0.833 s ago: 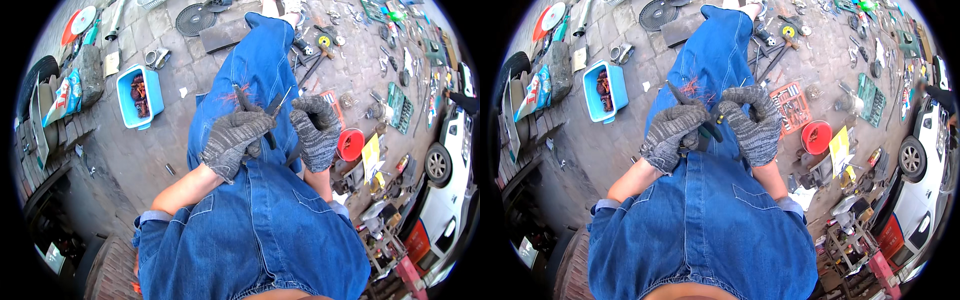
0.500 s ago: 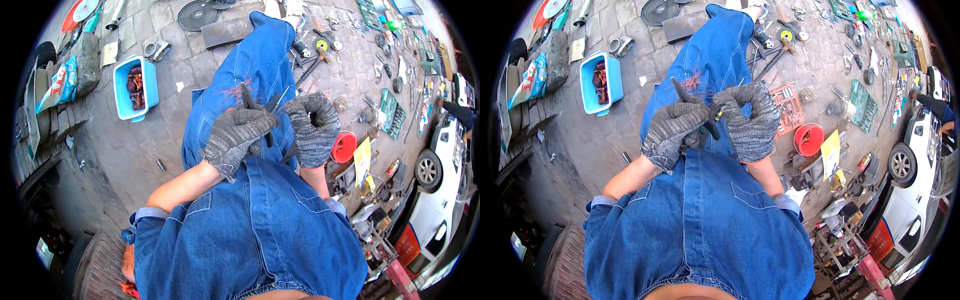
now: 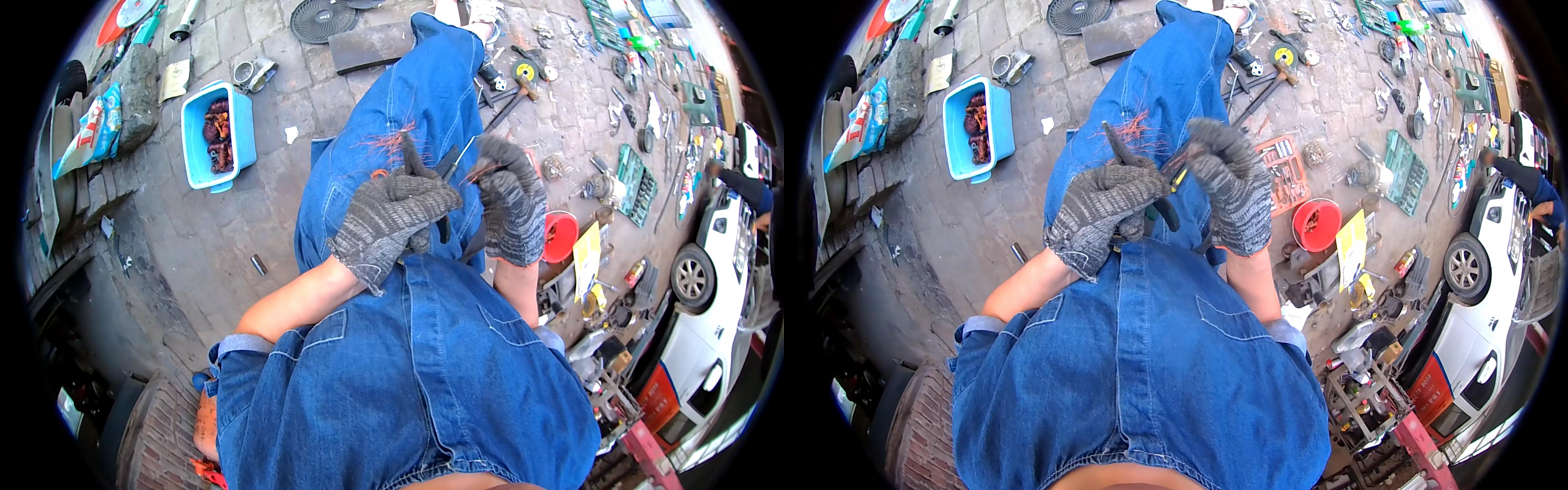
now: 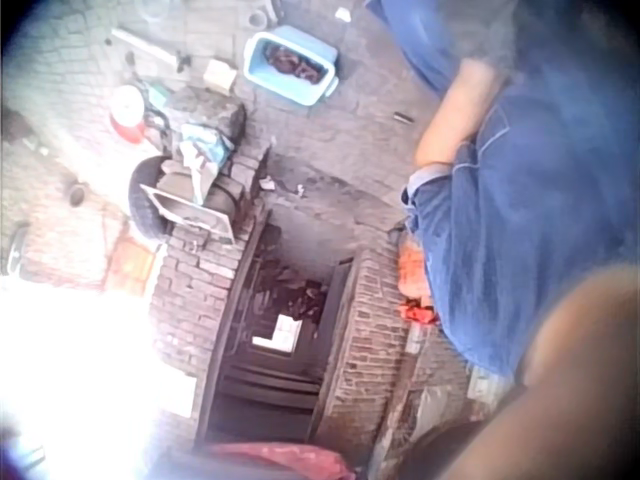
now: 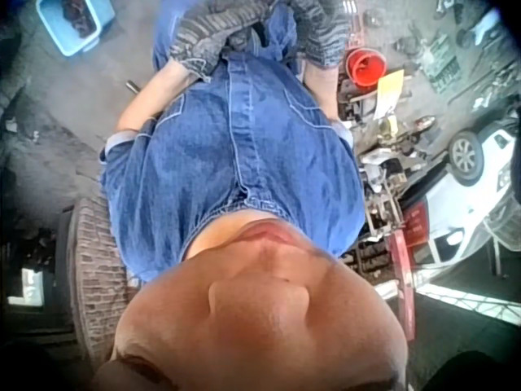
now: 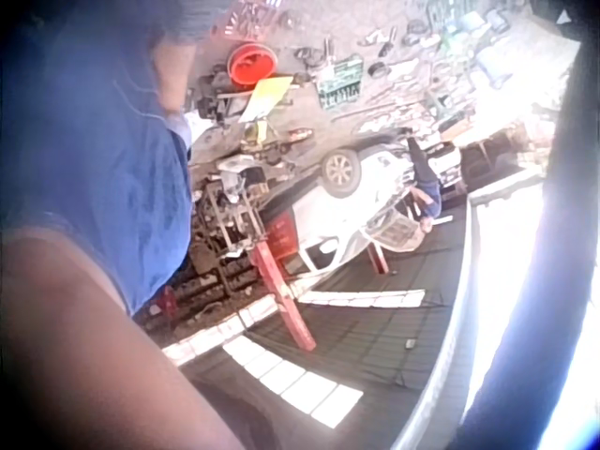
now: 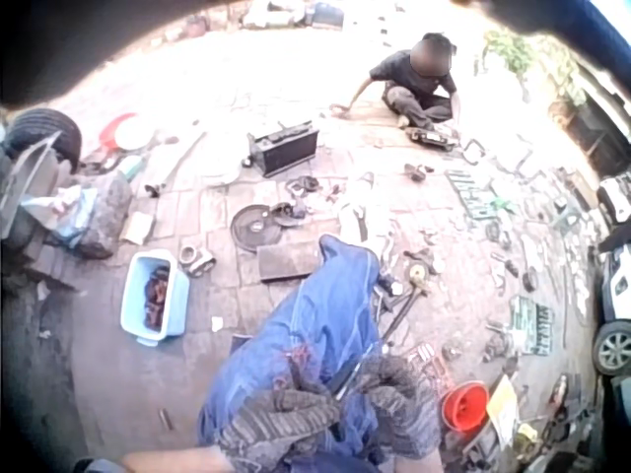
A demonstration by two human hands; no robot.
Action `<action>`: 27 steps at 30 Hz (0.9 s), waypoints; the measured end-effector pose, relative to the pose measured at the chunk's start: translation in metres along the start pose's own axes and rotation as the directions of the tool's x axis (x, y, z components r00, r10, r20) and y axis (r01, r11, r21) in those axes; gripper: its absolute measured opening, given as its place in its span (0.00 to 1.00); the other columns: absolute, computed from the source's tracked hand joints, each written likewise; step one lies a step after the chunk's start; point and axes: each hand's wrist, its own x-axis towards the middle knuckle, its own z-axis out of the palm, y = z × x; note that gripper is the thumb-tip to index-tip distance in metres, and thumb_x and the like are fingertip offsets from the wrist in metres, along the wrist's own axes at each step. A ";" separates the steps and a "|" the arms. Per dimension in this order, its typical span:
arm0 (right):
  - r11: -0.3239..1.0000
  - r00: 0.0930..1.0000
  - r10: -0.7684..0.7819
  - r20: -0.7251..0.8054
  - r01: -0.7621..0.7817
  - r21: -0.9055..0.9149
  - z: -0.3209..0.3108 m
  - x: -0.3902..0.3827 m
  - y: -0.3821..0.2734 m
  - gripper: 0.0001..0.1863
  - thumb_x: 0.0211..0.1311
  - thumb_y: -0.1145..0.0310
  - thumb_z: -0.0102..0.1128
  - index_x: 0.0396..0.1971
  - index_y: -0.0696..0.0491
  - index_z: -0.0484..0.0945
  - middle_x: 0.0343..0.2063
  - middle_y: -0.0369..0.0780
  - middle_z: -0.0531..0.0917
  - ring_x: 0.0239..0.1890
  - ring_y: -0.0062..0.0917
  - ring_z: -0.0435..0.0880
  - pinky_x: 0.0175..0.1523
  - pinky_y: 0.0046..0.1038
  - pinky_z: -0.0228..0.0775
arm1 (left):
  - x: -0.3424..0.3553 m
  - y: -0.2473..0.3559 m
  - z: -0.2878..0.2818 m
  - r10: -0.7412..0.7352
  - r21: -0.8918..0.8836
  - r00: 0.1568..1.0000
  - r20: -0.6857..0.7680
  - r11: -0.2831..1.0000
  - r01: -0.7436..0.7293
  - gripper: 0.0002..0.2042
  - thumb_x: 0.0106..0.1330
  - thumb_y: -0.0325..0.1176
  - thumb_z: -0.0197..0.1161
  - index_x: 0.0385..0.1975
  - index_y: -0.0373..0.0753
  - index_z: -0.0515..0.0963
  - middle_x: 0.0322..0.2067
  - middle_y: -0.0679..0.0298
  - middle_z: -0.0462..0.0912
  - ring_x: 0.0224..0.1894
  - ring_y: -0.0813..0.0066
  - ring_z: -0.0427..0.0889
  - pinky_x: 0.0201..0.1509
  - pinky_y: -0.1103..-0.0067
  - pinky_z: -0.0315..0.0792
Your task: The person sits on the ground and uses pliers to strip and twist copper wires attached to a small cylindrical component. They repeatedly manipulate the wires and the component, occasionally using a screwdriver to adjust internal parts.
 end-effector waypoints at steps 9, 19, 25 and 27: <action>0.991 0.990 0.119 0.070 -0.114 -0.073 0.011 -0.014 0.000 0.07 0.54 0.78 0.58 0.34 0.59 0.77 0.34 0.39 0.80 0.37 0.22 0.79 0.44 0.23 0.72 | -0.001 0.003 -0.004 -0.083 0.050 0.996 -0.016 0.995 0.084 0.10 0.60 0.33 0.64 0.37 0.35 0.81 0.18 0.68 0.76 0.15 0.86 0.68 0.17 0.87 0.59; 0.727 0.963 -0.266 0.038 0.227 -0.648 0.026 0.037 -0.009 0.07 0.54 0.76 0.61 0.34 0.57 0.78 0.27 0.37 0.81 0.30 0.23 0.78 0.39 0.23 0.71 | -0.005 -0.011 -0.048 -0.009 -0.195 0.999 -0.031 0.981 0.003 0.09 0.60 0.33 0.63 0.34 0.34 0.81 0.18 0.67 0.76 0.15 0.85 0.68 0.17 0.86 0.62; -0.184 0.732 0.101 0.674 0.680 -0.710 0.035 0.069 0.036 0.10 0.53 0.60 0.58 0.29 0.51 0.79 0.29 0.40 0.79 0.36 0.34 0.76 0.45 0.36 0.66 | -0.020 0.002 -0.074 -0.053 -0.324 0.989 -0.141 0.946 0.004 0.11 0.62 0.33 0.60 0.38 0.31 0.78 0.15 0.67 0.73 0.13 0.83 0.67 0.15 0.85 0.60; -0.214 0.696 0.112 0.709 0.714 -0.667 0.029 0.071 0.055 0.11 0.54 0.60 0.57 0.30 0.51 0.79 0.29 0.40 0.79 0.36 0.34 0.77 0.45 0.35 0.67 | -0.022 0.001 -0.080 -0.039 -0.340 0.987 -0.158 0.940 -0.017 0.11 0.62 0.33 0.60 0.37 0.31 0.78 0.15 0.67 0.73 0.12 0.83 0.67 0.15 0.85 0.60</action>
